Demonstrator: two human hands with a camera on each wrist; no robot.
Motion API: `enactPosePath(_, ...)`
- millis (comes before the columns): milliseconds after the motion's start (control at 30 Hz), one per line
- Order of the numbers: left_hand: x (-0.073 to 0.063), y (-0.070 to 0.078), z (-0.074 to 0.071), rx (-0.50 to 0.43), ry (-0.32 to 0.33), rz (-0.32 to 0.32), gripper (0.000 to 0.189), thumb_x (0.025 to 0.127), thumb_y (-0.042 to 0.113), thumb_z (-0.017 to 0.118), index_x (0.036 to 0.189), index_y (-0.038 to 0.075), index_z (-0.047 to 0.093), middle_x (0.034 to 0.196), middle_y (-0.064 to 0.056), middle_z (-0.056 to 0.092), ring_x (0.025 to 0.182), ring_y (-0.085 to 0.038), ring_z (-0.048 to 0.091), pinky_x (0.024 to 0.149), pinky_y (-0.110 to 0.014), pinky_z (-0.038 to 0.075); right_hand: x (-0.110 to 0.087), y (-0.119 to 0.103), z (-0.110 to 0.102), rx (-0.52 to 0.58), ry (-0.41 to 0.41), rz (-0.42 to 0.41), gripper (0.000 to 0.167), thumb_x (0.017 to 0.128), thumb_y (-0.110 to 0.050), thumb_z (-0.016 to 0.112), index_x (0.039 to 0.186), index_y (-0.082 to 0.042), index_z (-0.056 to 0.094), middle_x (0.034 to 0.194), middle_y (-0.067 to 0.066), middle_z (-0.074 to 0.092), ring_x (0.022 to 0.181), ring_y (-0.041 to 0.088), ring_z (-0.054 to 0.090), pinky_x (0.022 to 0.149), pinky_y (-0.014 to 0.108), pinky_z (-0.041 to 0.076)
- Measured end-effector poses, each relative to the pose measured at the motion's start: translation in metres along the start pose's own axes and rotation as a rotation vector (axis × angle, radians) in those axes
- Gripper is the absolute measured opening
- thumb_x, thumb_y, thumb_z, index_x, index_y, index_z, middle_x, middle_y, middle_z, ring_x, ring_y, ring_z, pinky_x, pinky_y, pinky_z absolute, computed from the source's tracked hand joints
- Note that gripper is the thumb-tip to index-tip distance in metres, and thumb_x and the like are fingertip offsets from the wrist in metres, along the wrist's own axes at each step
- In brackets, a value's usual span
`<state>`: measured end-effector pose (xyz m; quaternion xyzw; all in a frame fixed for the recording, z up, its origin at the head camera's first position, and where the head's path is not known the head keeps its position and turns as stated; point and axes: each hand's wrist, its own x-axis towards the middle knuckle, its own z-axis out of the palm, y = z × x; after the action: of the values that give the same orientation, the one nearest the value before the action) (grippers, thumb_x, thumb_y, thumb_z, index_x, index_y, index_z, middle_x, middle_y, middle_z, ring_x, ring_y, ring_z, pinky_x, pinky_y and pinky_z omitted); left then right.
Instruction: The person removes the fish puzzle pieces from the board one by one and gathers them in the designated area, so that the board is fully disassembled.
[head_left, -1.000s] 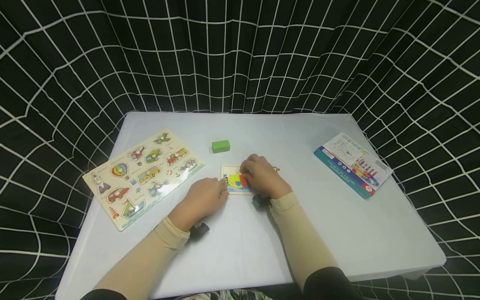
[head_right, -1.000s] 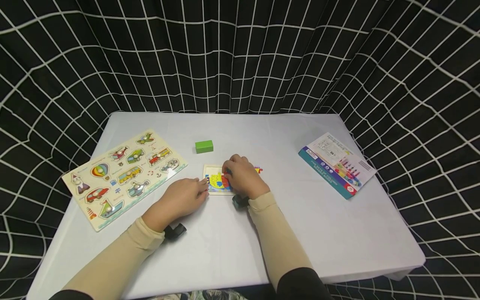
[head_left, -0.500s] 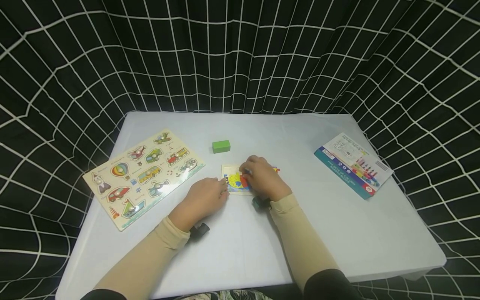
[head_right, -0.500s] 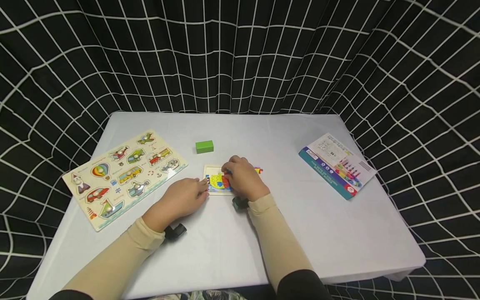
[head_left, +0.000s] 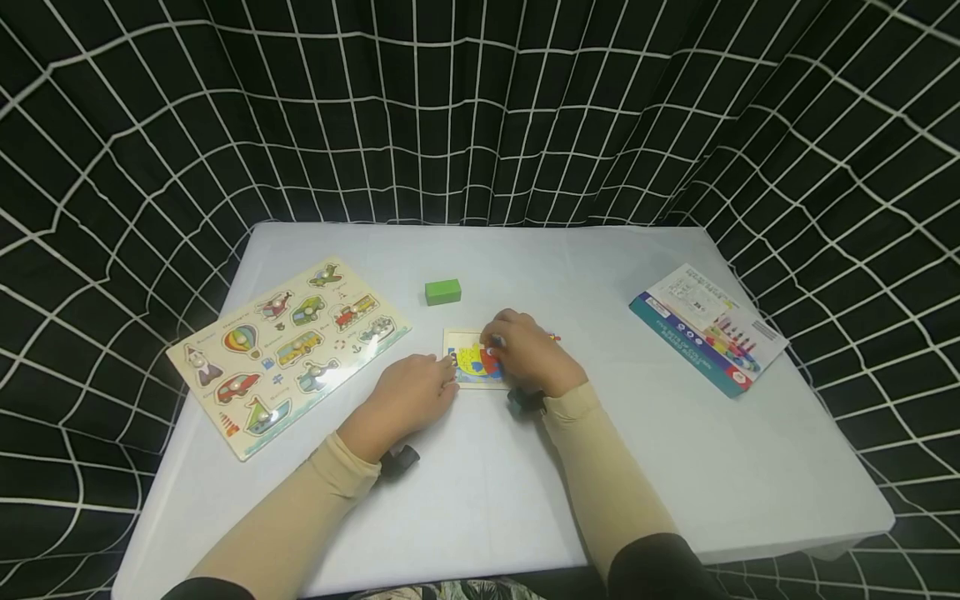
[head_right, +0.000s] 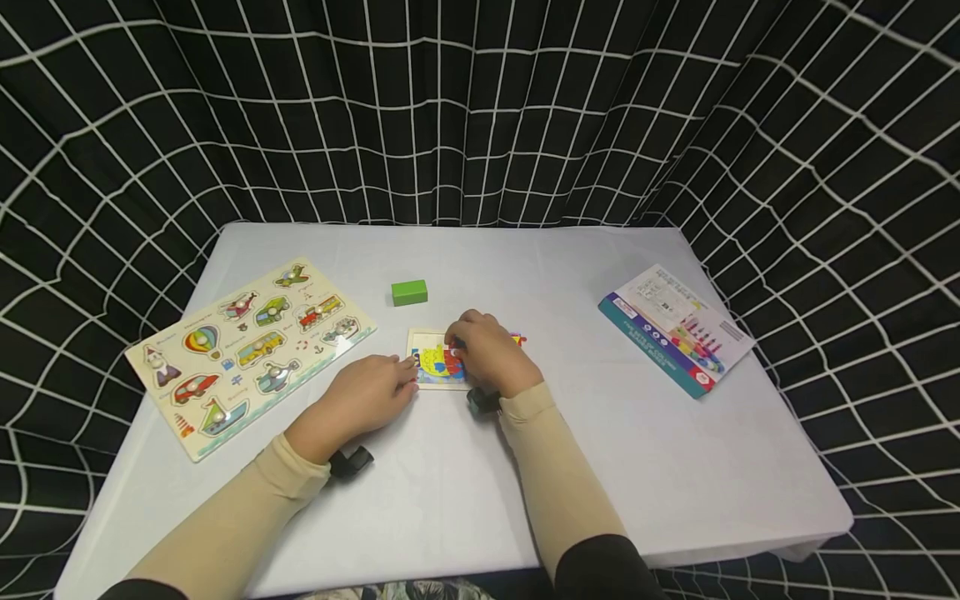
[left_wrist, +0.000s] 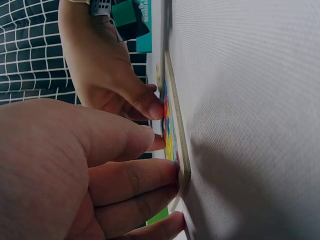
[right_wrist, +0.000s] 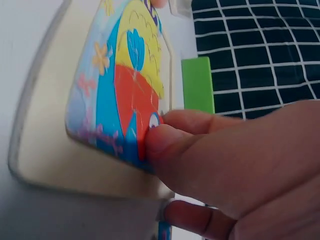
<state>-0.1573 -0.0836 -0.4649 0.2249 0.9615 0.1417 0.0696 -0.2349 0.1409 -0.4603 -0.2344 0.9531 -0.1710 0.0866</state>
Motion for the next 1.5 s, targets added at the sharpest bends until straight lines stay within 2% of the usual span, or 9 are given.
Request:
enactPosePath(200, 0.0, -0.002, 0.0, 0.004, -0.005, 0.0, 0.043, 0.112, 0.03, 0.057, 0.148, 0.008, 0.068, 0.157, -0.008, 0.064, 0.145, -0.036, 0.062, 0.121, -0.051, 0.051, 0.006, -0.003, -0.007, -0.042, -0.044, 0.025, 0.019, 0.098, -0.008, 0.08, 0.112, -0.021, 0.083, 0.129, 0.004, 0.069, 0.12, 0.031, 0.061, 0.112, 0.049, 0.056)
enactPosePath(500, 0.001, -0.001, 0.0, -0.008, -0.016, -0.009, 0.044, 0.112, 0.031, 0.058, 0.148, 0.007, 0.068, 0.157, -0.007, 0.064, 0.146, -0.034, 0.061, 0.121, -0.05, 0.051, 0.011, -0.016, -0.016, -0.172, -0.133, 0.004, 0.019, 0.1, -0.01, 0.078, 0.114, -0.022, 0.076, 0.125, 0.001, 0.065, 0.114, 0.028, 0.057, 0.104, 0.044, 0.057)
enactPosePath(633, 0.001, 0.001, 0.0, 0.002, -0.015, 0.001, 0.044, 0.113, 0.031, 0.058, 0.147, 0.007, 0.069, 0.157, -0.007, 0.064, 0.145, -0.035, 0.061, 0.121, -0.05, 0.051, 0.005, -0.012, -0.01, -0.126, -0.06, 0.0, 0.02, 0.099, -0.004, 0.077, 0.111, -0.02, 0.077, 0.119, 0.0, 0.068, 0.111, 0.026, 0.061, 0.104, 0.045, 0.061)
enactPosePath(867, 0.0, 0.001, 0.0, 0.018, 0.005, 0.012, 0.042, 0.112, 0.03, 0.059, 0.145, 0.008, 0.07, 0.156, -0.007, 0.065, 0.144, -0.035, 0.062, 0.121, -0.05, 0.052, -0.006, -0.005, 0.002, -0.072, 0.154, -0.055, 0.023, 0.101, 0.005, 0.071, 0.107, -0.016, 0.075, 0.103, 0.002, 0.071, 0.098, 0.024, 0.066, 0.096, 0.041, 0.064)
enactPosePath(1033, 0.0, 0.0, 0.0, 0.003, 0.012, 0.008, 0.042, 0.112, 0.029, 0.06, 0.145, 0.008, 0.07, 0.156, -0.008, 0.065, 0.143, -0.035, 0.063, 0.119, -0.051, 0.053, -0.011, -0.006, 0.002, -0.047, 0.18, -0.02, 0.017, 0.103, 0.002, 0.069, 0.113, -0.013, 0.067, 0.103, 0.003, 0.074, 0.096, 0.024, 0.068, 0.093, 0.043, 0.063)
enactPosePath(1133, -0.001, -0.002, 0.001, -0.007, 0.016, 0.009, 0.041, 0.112, 0.029, 0.059, 0.145, 0.008, 0.071, 0.155, -0.009, 0.065, 0.142, -0.037, 0.064, 0.119, -0.051, 0.053, -0.015, -0.003, -0.005, 0.055, 0.196, 0.021, 0.013, 0.103, -0.002, 0.07, 0.111, -0.012, 0.067, 0.107, 0.004, 0.074, 0.099, 0.025, 0.067, 0.095, 0.044, 0.062)
enactPosePath(1233, -0.001, -0.002, 0.001, -0.012, 0.018, 0.013, 0.041, 0.112, 0.028, 0.059, 0.145, 0.008, 0.071, 0.155, -0.009, 0.065, 0.142, -0.037, 0.064, 0.119, -0.052, 0.053, -0.022, 0.012, -0.021, 0.192, 0.274, 0.073, 0.009, 0.105, -0.001, 0.067, 0.109, -0.009, 0.069, 0.109, 0.008, 0.072, 0.096, 0.027, 0.063, 0.087, 0.043, 0.059)
enactPosePath(1333, -0.001, -0.002, 0.001, -0.013, 0.011, 0.012, 0.041, 0.112, 0.028, 0.058, 0.146, 0.008, 0.07, 0.156, -0.009, 0.064, 0.143, -0.037, 0.063, 0.12, -0.052, 0.052, -0.033, 0.042, -0.037, 0.295, 0.335, 0.176, 0.009, 0.109, -0.004, 0.061, 0.113, -0.008, 0.069, 0.113, 0.012, 0.07, 0.099, 0.029, 0.061, 0.085, 0.044, 0.057)
enactPosePath(1500, -0.001, -0.002, 0.0, -0.015, 0.002, 0.011, 0.041, 0.112, 0.028, 0.059, 0.146, 0.008, 0.07, 0.156, -0.01, 0.064, 0.144, -0.037, 0.062, 0.121, -0.052, 0.051, -0.053, 0.092, -0.047, 0.368, 0.217, 0.329, 0.02, 0.112, -0.011, 0.057, 0.129, -0.006, 0.066, 0.123, 0.017, 0.068, 0.113, 0.034, 0.061, 0.104, 0.052, 0.056)
